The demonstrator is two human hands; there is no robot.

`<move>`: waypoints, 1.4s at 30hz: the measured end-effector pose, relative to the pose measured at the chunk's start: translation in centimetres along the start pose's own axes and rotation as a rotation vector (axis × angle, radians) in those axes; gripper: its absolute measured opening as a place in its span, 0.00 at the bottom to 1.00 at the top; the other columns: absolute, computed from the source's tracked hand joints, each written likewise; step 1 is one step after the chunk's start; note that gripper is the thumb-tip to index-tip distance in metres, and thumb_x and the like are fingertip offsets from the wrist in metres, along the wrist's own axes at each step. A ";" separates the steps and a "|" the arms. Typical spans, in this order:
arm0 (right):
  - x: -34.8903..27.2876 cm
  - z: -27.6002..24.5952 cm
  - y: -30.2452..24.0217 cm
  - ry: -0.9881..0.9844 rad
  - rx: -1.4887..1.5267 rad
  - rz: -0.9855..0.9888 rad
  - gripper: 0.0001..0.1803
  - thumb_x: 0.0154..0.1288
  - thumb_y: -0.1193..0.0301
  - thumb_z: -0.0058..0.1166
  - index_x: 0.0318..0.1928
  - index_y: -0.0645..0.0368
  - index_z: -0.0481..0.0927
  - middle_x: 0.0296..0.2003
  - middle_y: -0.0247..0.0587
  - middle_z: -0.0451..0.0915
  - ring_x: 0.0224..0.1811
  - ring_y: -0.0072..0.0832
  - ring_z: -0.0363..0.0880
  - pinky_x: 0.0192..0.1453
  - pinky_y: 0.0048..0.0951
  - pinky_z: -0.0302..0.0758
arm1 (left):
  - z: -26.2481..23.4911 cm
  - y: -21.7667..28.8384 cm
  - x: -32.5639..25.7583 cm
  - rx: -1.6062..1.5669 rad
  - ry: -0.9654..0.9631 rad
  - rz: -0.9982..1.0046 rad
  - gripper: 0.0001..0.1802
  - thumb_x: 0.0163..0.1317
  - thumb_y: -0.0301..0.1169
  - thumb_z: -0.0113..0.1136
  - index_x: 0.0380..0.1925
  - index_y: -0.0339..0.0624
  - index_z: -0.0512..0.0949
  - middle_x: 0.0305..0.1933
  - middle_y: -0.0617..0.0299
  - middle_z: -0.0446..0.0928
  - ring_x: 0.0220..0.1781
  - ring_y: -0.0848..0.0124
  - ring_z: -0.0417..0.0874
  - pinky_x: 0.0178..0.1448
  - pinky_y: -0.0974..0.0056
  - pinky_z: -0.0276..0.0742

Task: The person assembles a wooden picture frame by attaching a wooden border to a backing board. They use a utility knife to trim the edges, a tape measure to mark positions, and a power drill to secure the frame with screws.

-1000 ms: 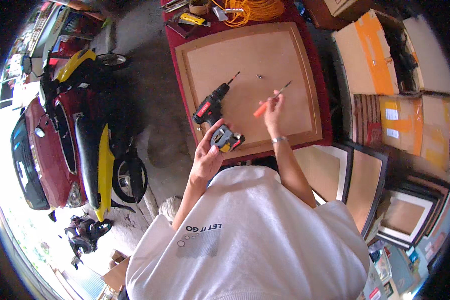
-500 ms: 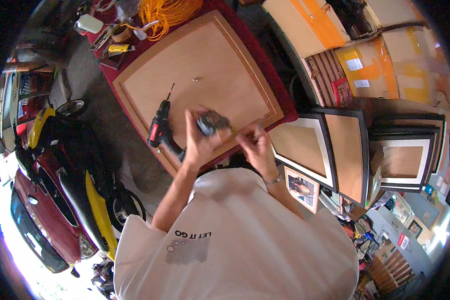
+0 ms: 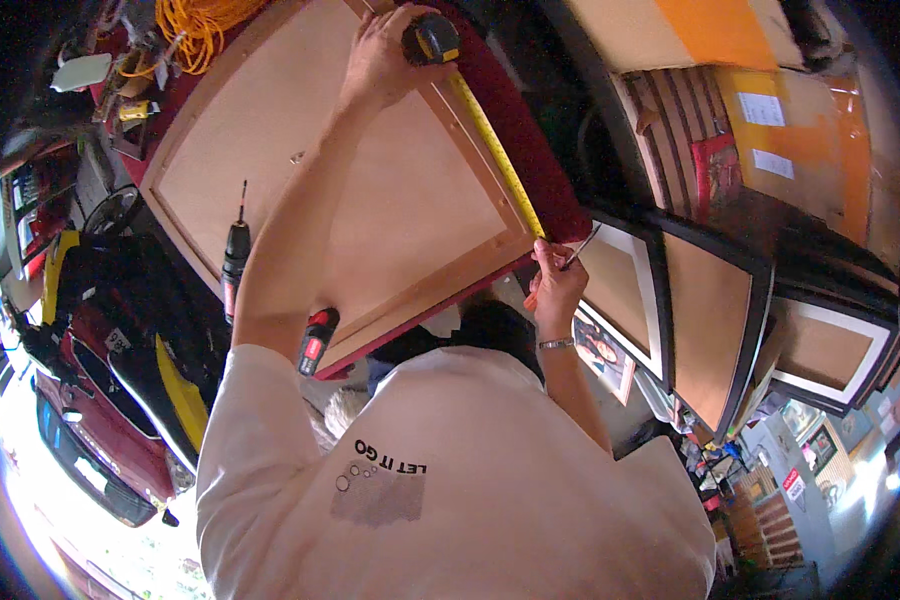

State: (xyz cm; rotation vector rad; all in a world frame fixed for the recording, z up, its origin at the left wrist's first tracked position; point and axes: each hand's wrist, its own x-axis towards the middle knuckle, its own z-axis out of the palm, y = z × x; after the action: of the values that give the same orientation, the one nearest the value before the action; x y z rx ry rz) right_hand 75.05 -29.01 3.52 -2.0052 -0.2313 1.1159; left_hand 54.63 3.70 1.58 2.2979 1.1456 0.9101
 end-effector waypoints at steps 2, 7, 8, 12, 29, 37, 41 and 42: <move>-0.4 0.0 -0.7 -0.024 -0.094 -0.030 0.12 0.69 0.67 0.61 0.42 0.59 0.73 0.31 0.35 0.78 0.19 0.15 0.71 0.16 0.19 0.65 | -0.1 0.1 -0.2 0.071 -0.056 -0.013 0.39 0.47 0.38 0.78 0.60 0.46 0.70 0.57 0.52 0.74 0.58 0.56 0.75 0.63 0.53 0.71; -1.1 -3.4 -1.9 -0.154 -0.170 -0.298 0.19 0.76 0.69 0.48 0.63 0.57 0.65 0.40 0.37 0.76 0.30 0.16 0.75 0.26 0.18 0.71 | -0.7 1.0 -0.8 0.006 -0.112 -0.208 0.43 0.43 0.44 0.78 0.61 0.49 0.70 0.67 0.47 0.68 0.72 0.46 0.63 0.75 0.45 0.59; -1.5 -3.8 -4.1 -0.214 -0.293 -0.328 0.21 0.76 0.69 0.47 0.65 0.57 0.64 0.40 0.37 0.76 0.31 0.17 0.75 0.27 0.20 0.72 | -0.7 1.0 -0.9 0.042 -0.098 -0.194 0.43 0.44 0.44 0.78 0.61 0.48 0.70 0.67 0.49 0.68 0.72 0.46 0.63 0.75 0.45 0.60; -0.9 -2.8 -8.2 -0.367 -0.837 -0.757 0.27 0.75 0.69 0.47 0.71 0.55 0.61 0.40 0.46 0.78 0.30 0.30 0.80 0.33 0.33 0.79 | -0.3 1.7 -0.8 0.098 -0.043 -0.163 0.43 0.46 0.45 0.76 0.62 0.45 0.69 0.65 0.52 0.71 0.71 0.46 0.64 0.74 0.46 0.60; 0.2 1.7 -10.7 -0.426 -1.279 -0.786 0.26 0.72 0.67 0.51 0.69 0.48 0.67 0.28 0.47 0.73 0.22 0.43 0.78 0.26 0.43 0.78 | -0.7 1.4 -1.0 0.074 -0.031 -0.112 0.41 0.47 0.45 0.75 0.60 0.43 0.70 0.59 0.50 0.75 0.67 0.49 0.70 0.74 0.48 0.59; -0.6 2.5 -11.1 -0.356 -1.450 -0.800 0.31 0.65 0.74 0.57 0.69 0.49 0.69 0.28 0.47 0.75 0.26 0.37 0.80 0.27 0.36 0.79 | -1.0 2.4 -0.7 -0.092 0.035 -0.235 0.39 0.45 0.39 0.79 0.55 0.41 0.70 0.49 0.52 0.76 0.54 0.55 0.79 0.61 0.51 0.73; -0.6 2.3 -11.8 -0.396 -1.471 -0.911 0.33 0.61 0.75 0.55 0.69 0.49 0.67 0.30 0.48 0.76 0.23 0.42 0.82 0.27 0.40 0.81 | 0.6 7.3 -1.0 -0.766 0.316 -0.457 0.36 0.55 0.36 0.75 0.57 0.45 0.62 0.45 0.58 0.74 0.47 0.65 0.79 0.52 0.60 0.78; -0.7 2.4 -12.7 -0.421 -1.485 -0.954 0.33 0.61 0.75 0.55 0.69 0.50 0.68 0.30 0.48 0.76 0.23 0.42 0.82 0.26 0.40 0.81 | 0.6 7.8 -1.8 -0.753 0.497 -0.429 0.38 0.52 0.34 0.77 0.57 0.45 0.62 0.44 0.57 0.76 0.46 0.66 0.80 0.51 0.60 0.79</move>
State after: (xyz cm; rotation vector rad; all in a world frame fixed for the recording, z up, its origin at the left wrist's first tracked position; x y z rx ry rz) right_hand 75.47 -19.70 12.52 -2.1178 -2.4953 0.6382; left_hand 58.50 -2.26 5.26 1.2048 1.1437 1.4584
